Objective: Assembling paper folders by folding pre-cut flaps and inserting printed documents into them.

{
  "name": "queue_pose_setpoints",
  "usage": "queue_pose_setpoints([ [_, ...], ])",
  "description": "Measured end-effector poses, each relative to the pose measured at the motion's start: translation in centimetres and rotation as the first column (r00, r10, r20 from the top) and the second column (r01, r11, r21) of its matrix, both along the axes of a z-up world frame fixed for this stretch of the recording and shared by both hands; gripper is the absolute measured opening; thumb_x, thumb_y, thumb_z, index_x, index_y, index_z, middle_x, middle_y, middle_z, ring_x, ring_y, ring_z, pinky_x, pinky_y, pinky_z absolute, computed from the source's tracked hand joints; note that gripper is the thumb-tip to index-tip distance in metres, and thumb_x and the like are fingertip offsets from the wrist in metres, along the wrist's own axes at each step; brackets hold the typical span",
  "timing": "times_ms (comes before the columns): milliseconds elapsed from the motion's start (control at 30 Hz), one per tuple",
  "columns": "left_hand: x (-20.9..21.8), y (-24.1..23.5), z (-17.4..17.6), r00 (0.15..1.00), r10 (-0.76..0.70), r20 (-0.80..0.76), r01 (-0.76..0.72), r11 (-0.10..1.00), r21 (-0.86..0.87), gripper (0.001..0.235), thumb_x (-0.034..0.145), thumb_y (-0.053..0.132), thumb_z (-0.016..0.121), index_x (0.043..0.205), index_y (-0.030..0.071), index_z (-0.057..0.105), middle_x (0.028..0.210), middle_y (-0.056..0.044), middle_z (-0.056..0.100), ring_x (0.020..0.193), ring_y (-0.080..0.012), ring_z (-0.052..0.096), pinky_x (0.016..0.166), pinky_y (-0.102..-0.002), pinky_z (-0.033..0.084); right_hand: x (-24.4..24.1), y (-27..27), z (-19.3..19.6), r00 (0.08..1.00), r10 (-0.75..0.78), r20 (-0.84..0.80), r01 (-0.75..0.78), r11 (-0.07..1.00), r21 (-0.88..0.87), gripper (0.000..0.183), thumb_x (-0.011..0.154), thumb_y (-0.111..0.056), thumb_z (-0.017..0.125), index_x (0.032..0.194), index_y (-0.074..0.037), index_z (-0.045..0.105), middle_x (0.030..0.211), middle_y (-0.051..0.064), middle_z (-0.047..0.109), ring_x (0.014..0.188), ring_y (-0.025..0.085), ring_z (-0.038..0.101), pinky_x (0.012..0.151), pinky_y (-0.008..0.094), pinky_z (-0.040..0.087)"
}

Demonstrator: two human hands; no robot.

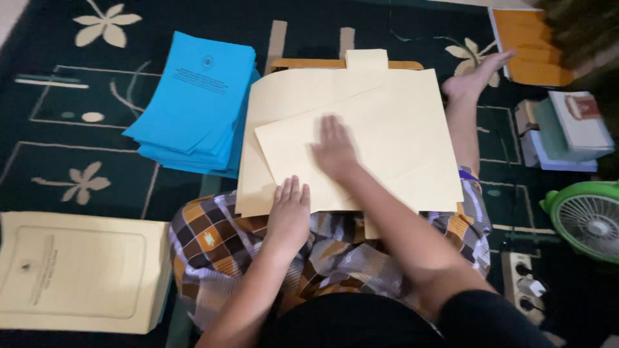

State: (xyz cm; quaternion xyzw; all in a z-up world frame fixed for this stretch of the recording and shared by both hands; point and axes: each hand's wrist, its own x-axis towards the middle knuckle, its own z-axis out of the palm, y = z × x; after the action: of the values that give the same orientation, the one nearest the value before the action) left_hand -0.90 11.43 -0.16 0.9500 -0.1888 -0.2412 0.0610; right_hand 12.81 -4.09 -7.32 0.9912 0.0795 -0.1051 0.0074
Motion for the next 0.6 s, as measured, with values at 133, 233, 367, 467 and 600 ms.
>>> queue_pose_setpoints([
  [133, 0.2, -0.3, 0.6, 1.0, 0.008, -0.019, -0.006, 0.997, 0.078, 0.064, 0.1, 0.008, 0.045, 0.16, 0.005, 0.025, 0.169, -0.024, 0.013, 0.158, -0.0367, 0.009, 0.126, -0.052, 0.005, 1.8, 4.8, 1.7, 0.977, 0.208, -0.037, -0.206, 0.978, 0.04, 0.076, 0.106, -0.057, 0.011, 0.167, -0.012, 0.005, 0.174, 0.013, 0.004, 0.161, 0.031, 0.004, 0.13, 0.043, 0.008],
  [233, 0.5, 0.2, 1.7, 0.995, 0.046, -0.091, -0.047, 0.999, -0.005, 0.063, 0.102, 0.017, 0.046, 0.161, 0.008, 0.026, 0.17, -0.021, 0.01, 0.159, -0.0347, 0.007, 0.125, -0.055, 0.001, 4.3, 1.1, 1.2, 0.957, 0.29, -0.022, -0.289, 0.957, 0.037, 0.075, 0.106, -0.063, 0.013, 0.167, -0.021, 0.007, 0.175, 0.007, 0.009, 0.161, 0.027, 0.008, 0.131, 0.042, 0.009],
  [367, 0.2, 0.1, 3.3, 0.991, 0.035, -0.126, -0.032, 0.999, 0.032, 0.057, 0.108, 0.018, 0.037, 0.162, 0.007, 0.023, 0.17, -0.021, 0.01, 0.159, -0.0343, 0.008, 0.125, -0.056, 0.0, 8.2, -9.0, 0.3, 0.996, -0.088, 0.014, 0.088, 0.996, 0.003, 0.074, 0.108, -0.055, 0.015, 0.167, -0.01, 0.012, 0.174, 0.01, 0.009, 0.161, 0.027, 0.008, 0.131, 0.041, 0.011],
  [467, -0.1, -0.1, 3.0, 0.993, 0.032, -0.115, -0.026, 0.999, 0.046, 0.056, 0.108, 0.017, 0.035, 0.162, 0.008, 0.022, 0.17, -0.022, 0.009, 0.159, -0.0342, 0.006, 0.125, -0.056, 0.001, 6.7, -13.6, 0.0, 0.979, -0.199, 0.036, 0.202, 0.976, -0.083, 0.079, 0.106, -0.059, 0.006, 0.167, -0.008, 0.01, 0.174, 0.011, 0.007, 0.161, 0.027, 0.007, 0.131, 0.042, 0.013],
  [600, -0.5, -0.5, 5.7, 0.983, 0.046, -0.177, -0.036, 0.998, 0.057, 0.059, 0.106, 0.007, 0.033, 0.163, 0.005, 0.018, 0.17, -0.024, 0.004, 0.159, -0.0367, 0.003, 0.125, -0.057, 0.001, -1.9, -14.5, 2.3, 0.964, -0.266, 0.002, 0.265, 0.962, -0.065, 0.083, 0.104, -0.062, 0.003, 0.166, -0.007, 0.012, 0.174, 0.012, 0.01, 0.161, 0.027, 0.007, 0.13, 0.04, 0.011],
])
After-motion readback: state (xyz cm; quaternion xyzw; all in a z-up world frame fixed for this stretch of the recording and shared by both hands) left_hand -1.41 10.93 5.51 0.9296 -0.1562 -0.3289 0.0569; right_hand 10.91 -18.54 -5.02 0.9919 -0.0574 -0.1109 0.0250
